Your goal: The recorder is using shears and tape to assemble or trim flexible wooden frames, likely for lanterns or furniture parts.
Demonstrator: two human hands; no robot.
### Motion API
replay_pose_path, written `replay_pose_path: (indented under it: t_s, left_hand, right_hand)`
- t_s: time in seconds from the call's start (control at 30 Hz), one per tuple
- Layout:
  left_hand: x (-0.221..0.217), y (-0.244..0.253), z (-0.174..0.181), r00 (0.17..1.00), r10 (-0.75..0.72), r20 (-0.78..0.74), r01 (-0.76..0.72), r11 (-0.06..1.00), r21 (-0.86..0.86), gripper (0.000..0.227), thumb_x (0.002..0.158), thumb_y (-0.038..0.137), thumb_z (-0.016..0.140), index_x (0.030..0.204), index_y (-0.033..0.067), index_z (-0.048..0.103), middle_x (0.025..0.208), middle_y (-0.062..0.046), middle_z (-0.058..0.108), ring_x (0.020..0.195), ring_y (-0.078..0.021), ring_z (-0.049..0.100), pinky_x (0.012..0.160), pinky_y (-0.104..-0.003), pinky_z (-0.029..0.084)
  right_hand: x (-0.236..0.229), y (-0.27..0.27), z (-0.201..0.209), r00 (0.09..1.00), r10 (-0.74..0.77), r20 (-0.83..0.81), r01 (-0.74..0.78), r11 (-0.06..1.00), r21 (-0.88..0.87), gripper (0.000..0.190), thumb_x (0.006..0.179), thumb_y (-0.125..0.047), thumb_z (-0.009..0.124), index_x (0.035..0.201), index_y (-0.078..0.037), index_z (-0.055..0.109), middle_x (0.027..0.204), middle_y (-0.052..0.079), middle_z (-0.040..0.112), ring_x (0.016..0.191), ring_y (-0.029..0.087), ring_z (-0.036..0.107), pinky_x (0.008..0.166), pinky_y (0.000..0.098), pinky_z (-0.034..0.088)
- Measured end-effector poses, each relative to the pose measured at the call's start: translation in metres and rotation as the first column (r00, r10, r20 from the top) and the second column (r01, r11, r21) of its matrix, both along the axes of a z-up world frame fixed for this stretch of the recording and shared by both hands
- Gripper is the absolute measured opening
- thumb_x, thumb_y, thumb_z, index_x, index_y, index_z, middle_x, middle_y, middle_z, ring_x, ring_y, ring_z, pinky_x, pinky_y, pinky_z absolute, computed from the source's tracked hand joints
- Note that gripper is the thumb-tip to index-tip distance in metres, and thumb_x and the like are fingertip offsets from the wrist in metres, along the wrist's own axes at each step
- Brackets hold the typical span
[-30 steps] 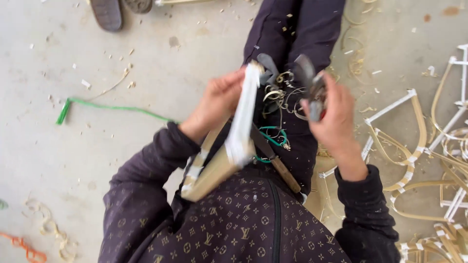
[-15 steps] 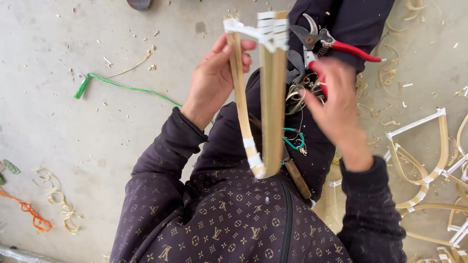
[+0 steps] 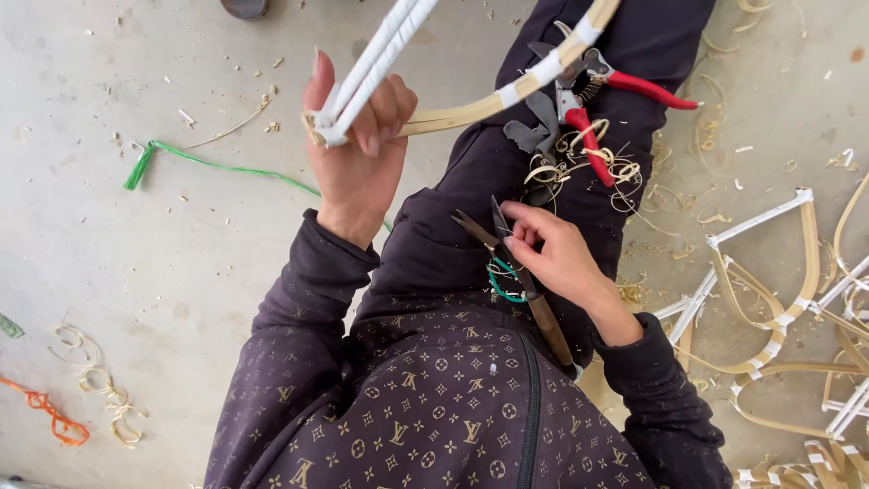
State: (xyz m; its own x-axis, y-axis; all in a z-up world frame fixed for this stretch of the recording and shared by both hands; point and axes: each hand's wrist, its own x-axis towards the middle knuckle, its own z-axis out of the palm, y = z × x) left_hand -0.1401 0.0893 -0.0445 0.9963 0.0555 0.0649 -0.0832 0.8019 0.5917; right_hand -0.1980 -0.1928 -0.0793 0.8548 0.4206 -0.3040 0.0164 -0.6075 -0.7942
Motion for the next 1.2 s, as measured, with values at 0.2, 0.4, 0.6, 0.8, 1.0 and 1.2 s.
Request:
replay_pose_path:
  t_s: [0.2, 0.4, 0.6, 0.8, 1.0, 1.2]
  left_hand:
    - [-0.017, -0.027, -0.009, 0.999, 0.016, 0.029, -0.016, 1.0, -0.007, 0.074, 0.117, 0.041, 0.027, 0.05, 0.0103, 0.038, 0.054, -0.006, 0.037, 0.072, -0.0224, 0.037, 0.083, -0.035, 0.036]
    - [-0.035, -0.053, -0.016, 0.99, -0.138, 0.009, 0.138, 0.983, -0.124, 0.073, 0.116, 0.04, 0.03, 0.051, 0.0109, 0.044, 0.067, -0.004, 0.052, 0.09, -0.0207, 0.05, 0.096, -0.034, 0.041]
    - [-0.023, -0.035, 0.012, 0.91, -0.41, -0.065, 0.415, 0.893, 0.175, 0.035, 0.112, 0.033, 0.043, 0.104, 0.006, 0.064, 0.117, -0.001, 0.063, 0.11, -0.014, 0.056, 0.101, -0.032, 0.046]
    - [-0.033, -0.035, -0.006, 0.631, -0.564, -0.532, 0.737, 0.65, 0.185, 0.045, 0.106, 0.02, 0.048, 0.147, 0.0021, 0.052, 0.109, -0.001, 0.068, 0.095, -0.0073, 0.061, 0.084, -0.022, 0.05]
    - [-0.047, -0.062, -0.02, 0.693, -0.558, -0.457, 0.69, 0.697, 0.196, 0.042, 0.112, 0.023, 0.045, 0.15, 0.0077, 0.052, 0.079, 0.006, 0.057, 0.065, -0.0012, 0.048, 0.055, -0.015, 0.037]
    - [-0.056, -0.082, -0.012, 0.76, -0.468, -0.451, 0.591, 0.786, 0.179, 0.033, 0.114, 0.022, 0.04, 0.137, 0.004, 0.056, 0.095, 0.004, 0.065, 0.075, -0.0026, 0.051, 0.066, -0.018, 0.044]
  right_hand:
    - [-0.001, -0.01, 0.001, 0.966, 0.067, -0.251, 0.094, 0.81, 0.578, 0.019, 0.101, -0.006, 0.059, 0.119, -0.001, 0.054, 0.099, 0.014, 0.07, 0.085, 0.019, 0.07, 0.074, 0.0341, 0.057]
    - [0.015, -0.002, 0.02, 0.691, 0.126, -0.712, 0.569, 0.513, 0.643, 0.04, 0.107, -0.015, 0.045, 0.145, -0.005, 0.043, 0.074, 0.013, 0.069, 0.054, 0.016, 0.068, 0.05, 0.0269, 0.056]
    - [0.031, -0.017, 0.01, 0.854, -0.099, -0.511, 0.475, 0.55, 0.687, 0.032, 0.113, -0.011, 0.05, 0.141, 0.004, 0.047, 0.088, 0.008, 0.062, 0.065, 0.012, 0.06, 0.057, 0.0249, 0.05]
    - [0.033, -0.037, 0.039, 0.929, -0.229, -0.292, 0.355, 0.776, 0.522, 0.033, 0.109, -0.013, 0.048, 0.14, 0.0, 0.046, 0.091, 0.009, 0.064, 0.06, 0.013, 0.067, 0.048, 0.0251, 0.053]
    - [-0.005, -0.009, 0.041, 0.875, -0.162, -0.456, 0.428, 0.7, 0.572, 0.042, 0.109, -0.01, 0.048, 0.149, -0.001, 0.039, 0.079, 0.009, 0.068, 0.059, 0.012, 0.064, 0.054, 0.0249, 0.054]
    - [-0.025, 0.013, 0.041, 0.756, -0.006, -0.655, 0.513, 0.626, 0.587, 0.054, 0.101, -0.012, 0.052, 0.151, -0.006, 0.031, 0.07, 0.008, 0.067, 0.049, 0.012, 0.061, 0.045, 0.0241, 0.05]
